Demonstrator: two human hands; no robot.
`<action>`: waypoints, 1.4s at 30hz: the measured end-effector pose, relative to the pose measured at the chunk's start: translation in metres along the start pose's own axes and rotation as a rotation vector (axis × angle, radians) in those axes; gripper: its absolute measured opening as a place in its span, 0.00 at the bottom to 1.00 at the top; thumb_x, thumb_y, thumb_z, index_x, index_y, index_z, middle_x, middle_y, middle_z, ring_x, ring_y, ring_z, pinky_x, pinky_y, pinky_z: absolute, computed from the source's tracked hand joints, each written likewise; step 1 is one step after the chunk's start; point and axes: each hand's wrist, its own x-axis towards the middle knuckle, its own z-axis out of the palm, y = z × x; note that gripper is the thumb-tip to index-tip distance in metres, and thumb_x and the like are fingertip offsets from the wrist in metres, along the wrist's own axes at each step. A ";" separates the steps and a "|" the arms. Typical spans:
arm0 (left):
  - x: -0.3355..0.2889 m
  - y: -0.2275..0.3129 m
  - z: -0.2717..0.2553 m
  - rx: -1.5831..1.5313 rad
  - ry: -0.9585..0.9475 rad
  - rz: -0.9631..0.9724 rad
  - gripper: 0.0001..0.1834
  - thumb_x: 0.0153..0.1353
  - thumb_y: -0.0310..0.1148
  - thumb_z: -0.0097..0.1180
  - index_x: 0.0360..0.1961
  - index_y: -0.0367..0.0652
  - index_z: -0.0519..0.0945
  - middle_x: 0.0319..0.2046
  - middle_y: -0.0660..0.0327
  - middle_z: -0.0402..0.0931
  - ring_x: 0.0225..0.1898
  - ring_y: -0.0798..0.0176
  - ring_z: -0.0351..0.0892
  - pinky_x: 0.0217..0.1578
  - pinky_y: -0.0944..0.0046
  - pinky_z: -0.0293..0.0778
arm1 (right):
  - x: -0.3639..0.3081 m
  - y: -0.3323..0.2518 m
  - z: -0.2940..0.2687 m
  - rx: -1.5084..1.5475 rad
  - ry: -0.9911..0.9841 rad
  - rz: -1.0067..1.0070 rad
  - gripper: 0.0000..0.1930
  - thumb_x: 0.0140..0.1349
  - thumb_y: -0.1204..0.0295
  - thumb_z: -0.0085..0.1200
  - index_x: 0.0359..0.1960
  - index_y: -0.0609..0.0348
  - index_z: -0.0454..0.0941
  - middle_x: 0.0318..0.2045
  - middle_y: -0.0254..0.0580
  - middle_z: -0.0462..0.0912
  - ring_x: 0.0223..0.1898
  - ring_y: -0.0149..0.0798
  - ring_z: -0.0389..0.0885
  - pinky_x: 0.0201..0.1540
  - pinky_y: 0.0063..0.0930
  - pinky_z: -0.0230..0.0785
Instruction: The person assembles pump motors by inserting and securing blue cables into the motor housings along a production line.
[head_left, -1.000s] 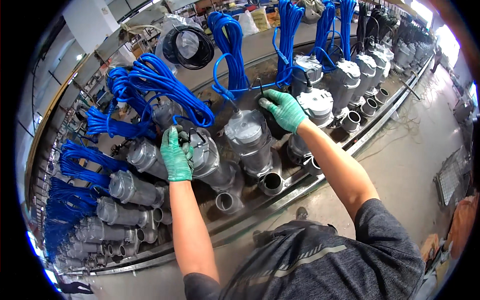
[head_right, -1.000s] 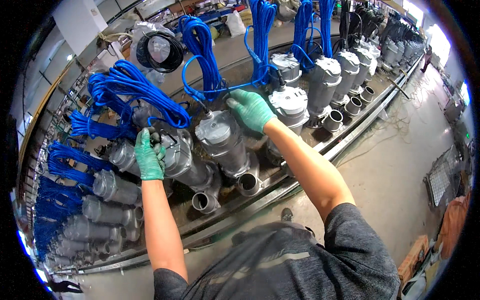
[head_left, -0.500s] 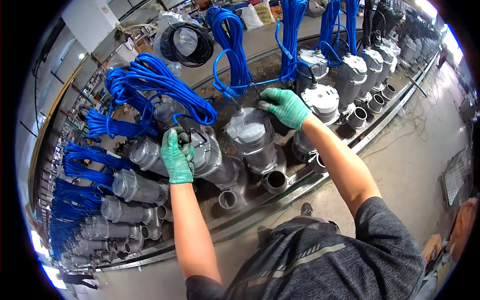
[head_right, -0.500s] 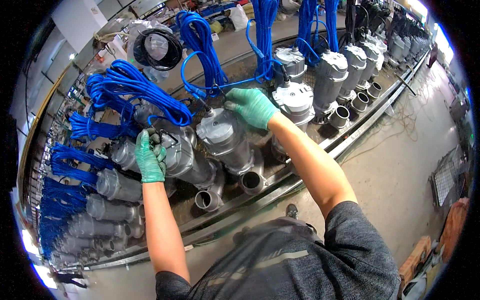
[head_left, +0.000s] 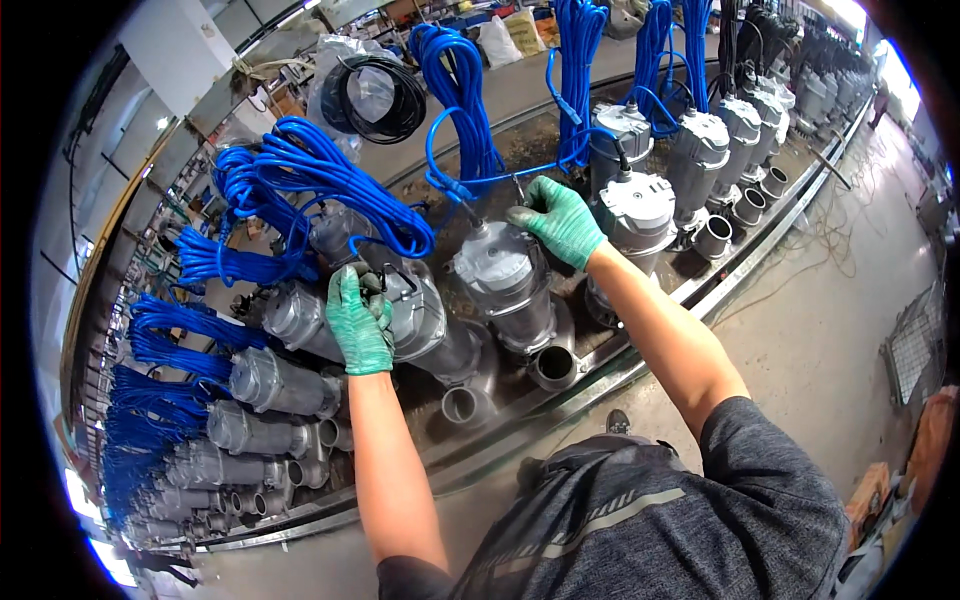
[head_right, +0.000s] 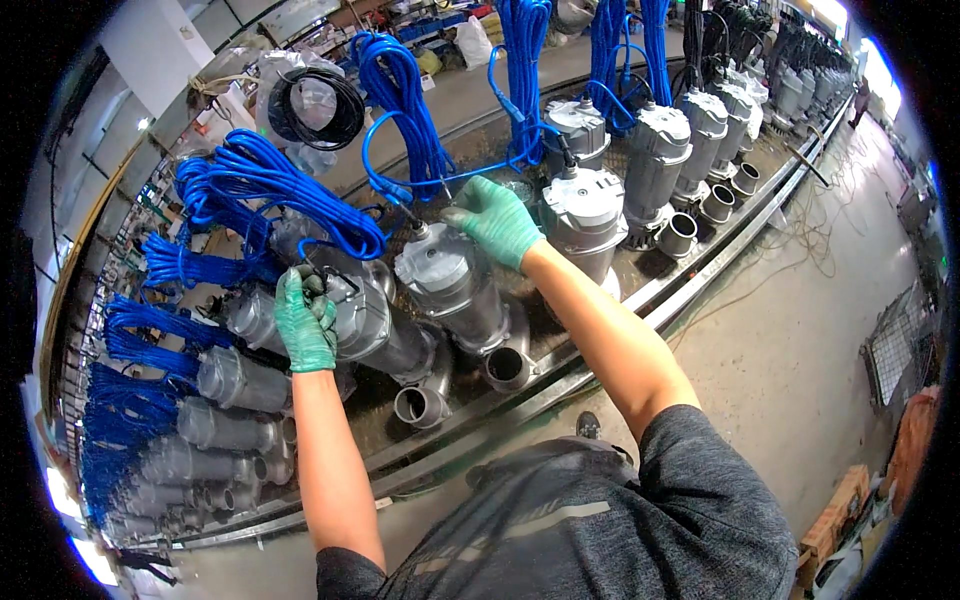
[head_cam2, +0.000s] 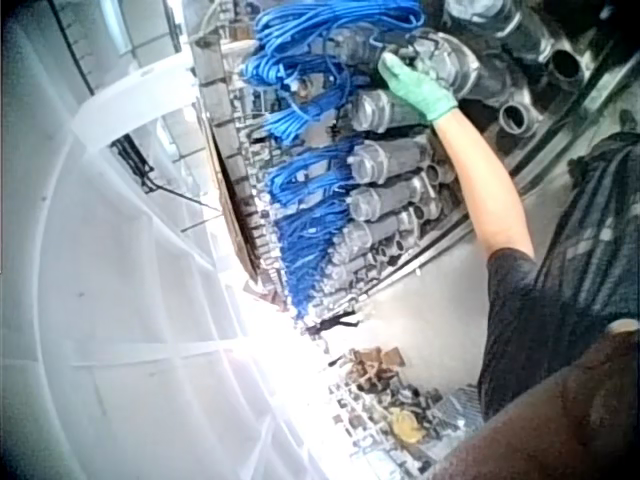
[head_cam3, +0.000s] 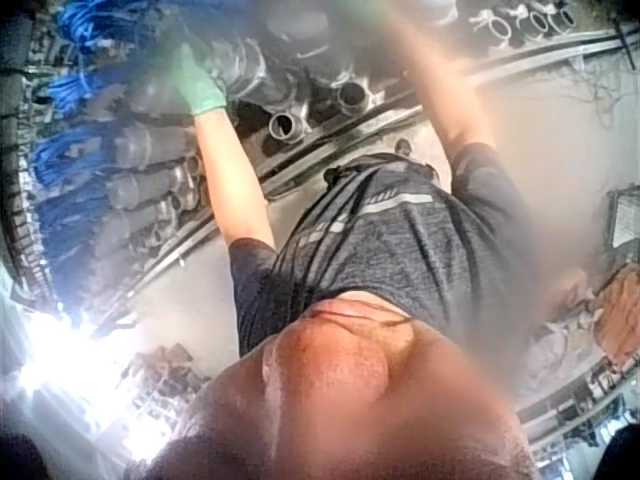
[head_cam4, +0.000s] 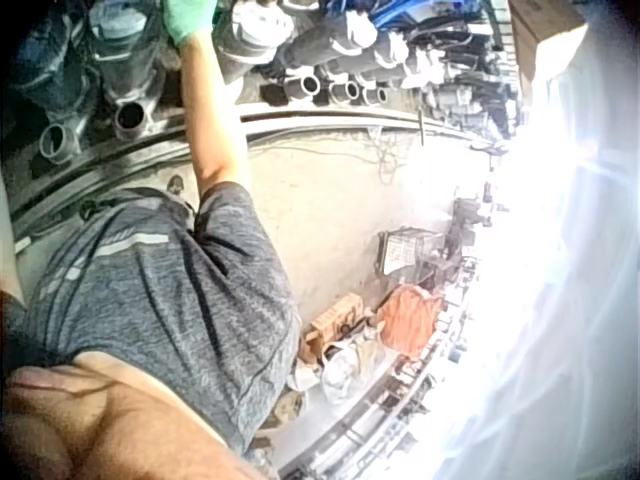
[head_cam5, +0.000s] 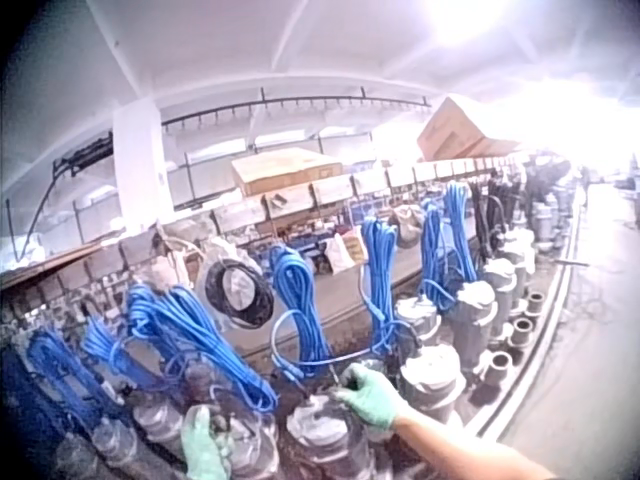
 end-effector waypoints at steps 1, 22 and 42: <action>0.000 0.000 0.000 -0.004 -0.001 -0.002 0.10 0.75 0.40 0.53 0.44 0.44 0.79 0.28 0.66 0.78 0.15 0.76 0.61 0.13 0.75 0.54 | 0.000 -0.001 0.000 -0.043 0.010 -0.016 0.14 0.61 0.66 0.69 0.38 0.63 0.80 0.28 0.38 0.80 0.32 0.28 0.75 0.39 0.29 0.73; -0.002 0.000 0.005 -0.003 0.036 0.010 0.13 0.77 0.40 0.49 0.42 0.43 0.80 0.29 0.65 0.79 0.14 0.76 0.60 0.12 0.73 0.54 | -0.001 -0.003 0.000 -0.033 -0.054 -0.002 0.21 0.59 0.64 0.71 0.45 0.65 0.77 0.33 0.42 0.82 0.37 0.34 0.81 0.43 0.32 0.75; -0.003 0.000 0.007 0.028 0.054 0.018 0.13 0.77 0.40 0.48 0.42 0.43 0.79 0.29 0.65 0.79 0.14 0.76 0.58 0.13 0.72 0.53 | 0.007 0.010 -0.010 0.096 -0.172 -0.045 0.28 0.63 0.63 0.67 0.59 0.65 0.71 0.42 0.46 0.84 0.44 0.36 0.82 0.49 0.34 0.76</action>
